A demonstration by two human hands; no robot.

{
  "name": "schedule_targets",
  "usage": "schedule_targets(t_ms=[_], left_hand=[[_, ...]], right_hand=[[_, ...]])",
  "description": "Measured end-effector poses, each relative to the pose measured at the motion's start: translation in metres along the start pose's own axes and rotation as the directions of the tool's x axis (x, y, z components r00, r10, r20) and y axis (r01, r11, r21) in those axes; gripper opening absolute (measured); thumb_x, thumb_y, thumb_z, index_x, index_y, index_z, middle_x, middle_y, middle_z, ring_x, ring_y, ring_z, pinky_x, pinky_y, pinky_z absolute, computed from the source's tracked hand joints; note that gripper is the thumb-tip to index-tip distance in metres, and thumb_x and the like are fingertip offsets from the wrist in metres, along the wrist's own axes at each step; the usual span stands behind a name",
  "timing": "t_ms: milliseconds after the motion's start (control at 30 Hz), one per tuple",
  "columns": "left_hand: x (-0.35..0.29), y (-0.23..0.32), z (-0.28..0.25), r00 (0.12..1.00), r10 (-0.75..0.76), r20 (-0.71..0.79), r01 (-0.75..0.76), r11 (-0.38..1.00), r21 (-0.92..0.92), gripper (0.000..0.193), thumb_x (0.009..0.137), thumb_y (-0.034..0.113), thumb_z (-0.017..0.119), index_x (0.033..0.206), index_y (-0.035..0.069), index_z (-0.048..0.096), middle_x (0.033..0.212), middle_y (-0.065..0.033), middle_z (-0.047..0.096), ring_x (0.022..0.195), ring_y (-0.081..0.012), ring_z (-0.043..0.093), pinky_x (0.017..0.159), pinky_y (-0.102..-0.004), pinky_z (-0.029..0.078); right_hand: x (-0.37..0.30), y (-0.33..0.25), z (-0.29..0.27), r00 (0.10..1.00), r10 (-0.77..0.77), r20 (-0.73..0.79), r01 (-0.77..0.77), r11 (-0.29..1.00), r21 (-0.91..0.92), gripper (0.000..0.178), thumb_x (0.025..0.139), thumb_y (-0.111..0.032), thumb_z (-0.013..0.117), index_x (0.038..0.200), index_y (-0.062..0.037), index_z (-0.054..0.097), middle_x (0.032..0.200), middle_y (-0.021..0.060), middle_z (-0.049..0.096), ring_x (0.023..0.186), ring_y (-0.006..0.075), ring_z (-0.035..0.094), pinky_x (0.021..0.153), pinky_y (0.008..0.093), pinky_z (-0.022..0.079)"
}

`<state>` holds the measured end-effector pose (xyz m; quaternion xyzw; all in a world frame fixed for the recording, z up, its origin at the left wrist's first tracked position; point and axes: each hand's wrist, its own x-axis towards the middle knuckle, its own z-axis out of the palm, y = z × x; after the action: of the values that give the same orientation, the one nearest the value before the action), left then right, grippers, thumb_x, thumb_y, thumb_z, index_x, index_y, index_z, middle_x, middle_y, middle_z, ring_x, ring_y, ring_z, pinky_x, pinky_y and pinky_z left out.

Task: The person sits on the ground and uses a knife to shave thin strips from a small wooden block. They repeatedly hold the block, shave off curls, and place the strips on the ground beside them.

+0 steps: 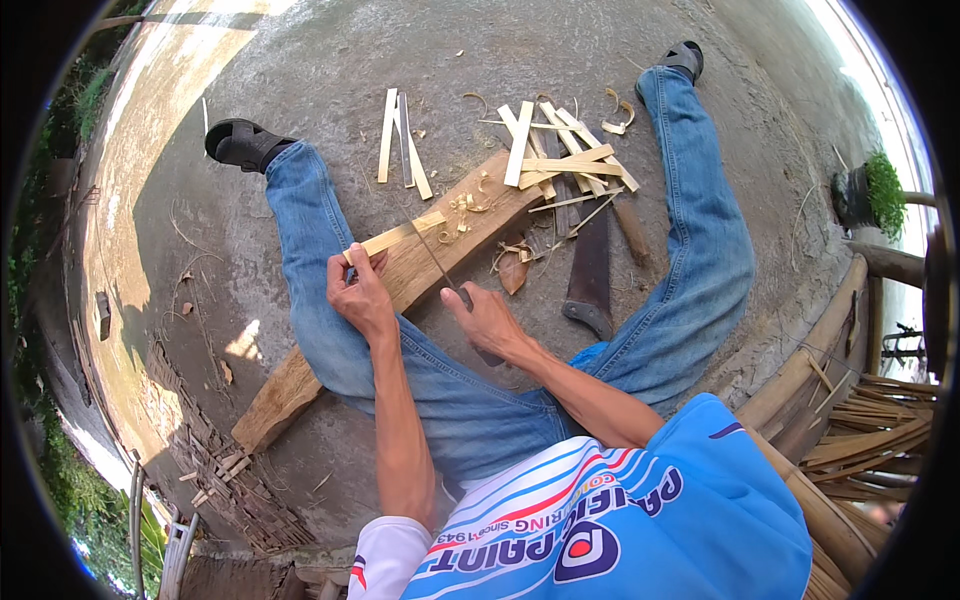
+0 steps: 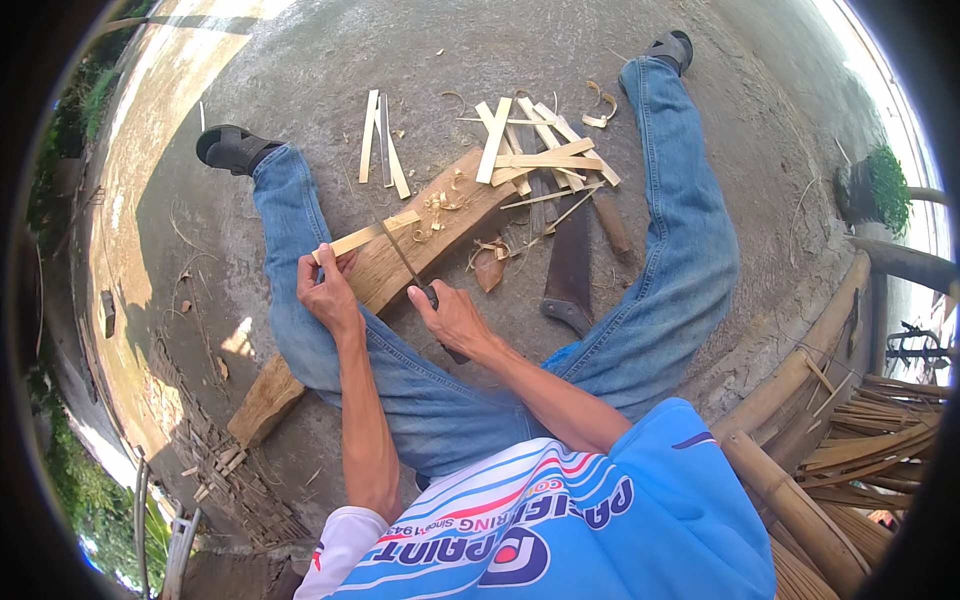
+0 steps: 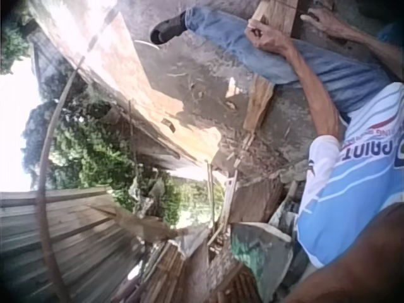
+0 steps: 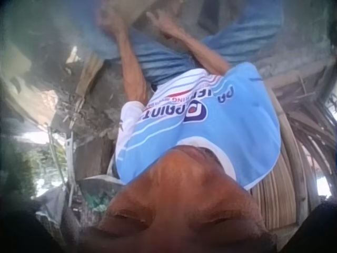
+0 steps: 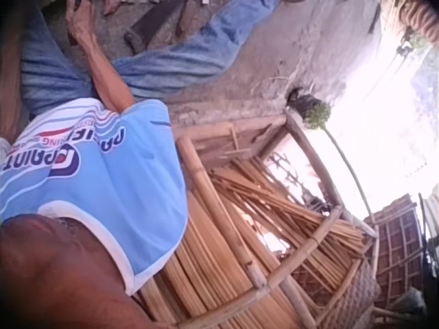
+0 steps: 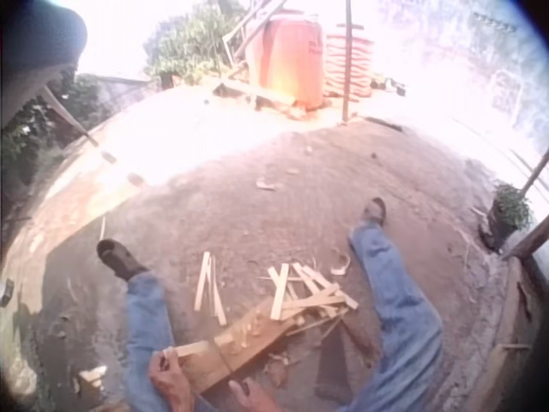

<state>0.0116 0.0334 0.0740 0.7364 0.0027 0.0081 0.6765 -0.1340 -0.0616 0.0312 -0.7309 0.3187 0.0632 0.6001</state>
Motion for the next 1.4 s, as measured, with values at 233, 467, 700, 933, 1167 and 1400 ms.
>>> schedule_targets(t_ms=[233, 467, 700, 933, 1167, 1400], left_hand=[[0.005, -0.001, 0.001, 1.0, 0.014, -0.01, -0.014, 1.0, -0.016, 0.028, 0.105, 0.014, 0.062, 0.084, -0.004, 0.056, 0.085, -0.0091, 0.065, 0.08, -0.0191, 0.074, 0.075, -0.0329, 0.067], [-0.003, 0.0, 0.003, 1.0, -0.006, -0.015, 0.006, 1.0, 0.008, 0.027, 0.105, 0.013, 0.062, 0.085, -0.004, 0.056, 0.086, -0.0091, 0.065, 0.079, -0.0185, 0.073, 0.074, -0.0334, 0.067], [0.004, -0.001, 0.007, 0.998, 0.069, -0.006, -0.069, 0.998, -0.003, 0.028, 0.105, 0.013, 0.062, 0.084, -0.004, 0.057, 0.085, -0.0085, 0.065, 0.077, -0.0174, 0.073, 0.073, -0.0327, 0.067], [-0.002, -0.005, 0.004, 0.997, 0.067, -0.023, -0.066, 0.997, 0.035, 0.029, 0.105, 0.014, 0.063, 0.083, -0.004, 0.057, 0.084, -0.0081, 0.066, 0.072, -0.0157, 0.071, 0.071, -0.0313, 0.066], [0.004, 0.0, 0.012, 0.994, 0.106, -0.029, -0.104, 0.993, 0.048, 0.029, 0.104, 0.014, 0.064, 0.082, -0.004, 0.057, 0.084, -0.0076, 0.065, 0.072, -0.0147, 0.071, 0.068, -0.0295, 0.064], [-0.001, -0.007, 0.004, 0.994, 0.108, -0.032, -0.105, 0.992, 0.069, 0.029, 0.104, 0.013, 0.064, 0.082, -0.004, 0.057, 0.082, -0.0066, 0.064, 0.072, -0.0141, 0.069, 0.069, -0.0309, 0.066]], right_hand=[[0.005, 0.011, 0.001, 0.997, -0.074, -0.027, 0.073, 0.996, -0.042, 0.053, 0.104, -0.047, 0.057, 0.09, 0.0041, 0.058, 0.076, 0.0331, 0.065, 0.077, 0.0538, 0.065, 0.07, 0.0575, 0.049], [0.002, 0.024, 0.003, 0.992, -0.068, -0.103, 0.064, 0.997, -0.039, 0.052, 0.104, -0.047, 0.058, 0.095, 0.0047, 0.06, 0.071, 0.032, 0.064, 0.072, 0.0528, 0.065, 0.067, 0.0577, 0.05], [0.01, 0.024, -0.002, 0.994, -0.049, -0.093, 0.038, 0.992, -0.117, 0.051, 0.104, -0.046, 0.058, 0.098, 0.0043, 0.061, 0.068, 0.0272, 0.066, 0.071, 0.0489, 0.068, 0.066, 0.057, 0.051], [0.003, 0.031, 0.001, 0.98, -0.143, -0.137, 0.122, 0.981, -0.153, 0.052, 0.104, -0.047, 0.057, 0.093, 0.003, 0.058, 0.071, 0.0273, 0.067, 0.073, 0.0486, 0.068, 0.065, 0.055, 0.051], [0.015, 0.035, -0.003, 0.981, -0.131, -0.144, 0.094, 0.967, -0.237, 0.051, 0.104, -0.048, 0.058, 0.093, 0.0028, 0.057, 0.07, 0.0275, 0.066, 0.071, 0.0492, 0.067, 0.065, 0.055, 0.05], [0.001, 0.033, -0.008, 0.99, -0.133, -0.038, 0.126, 0.98, -0.151, 0.057, 0.105, -0.048, 0.056, 0.101, 0.0086, 0.06, 0.078, 0.0341, 0.065, 0.081, 0.0514, 0.067, 0.075, 0.0557, 0.051]])
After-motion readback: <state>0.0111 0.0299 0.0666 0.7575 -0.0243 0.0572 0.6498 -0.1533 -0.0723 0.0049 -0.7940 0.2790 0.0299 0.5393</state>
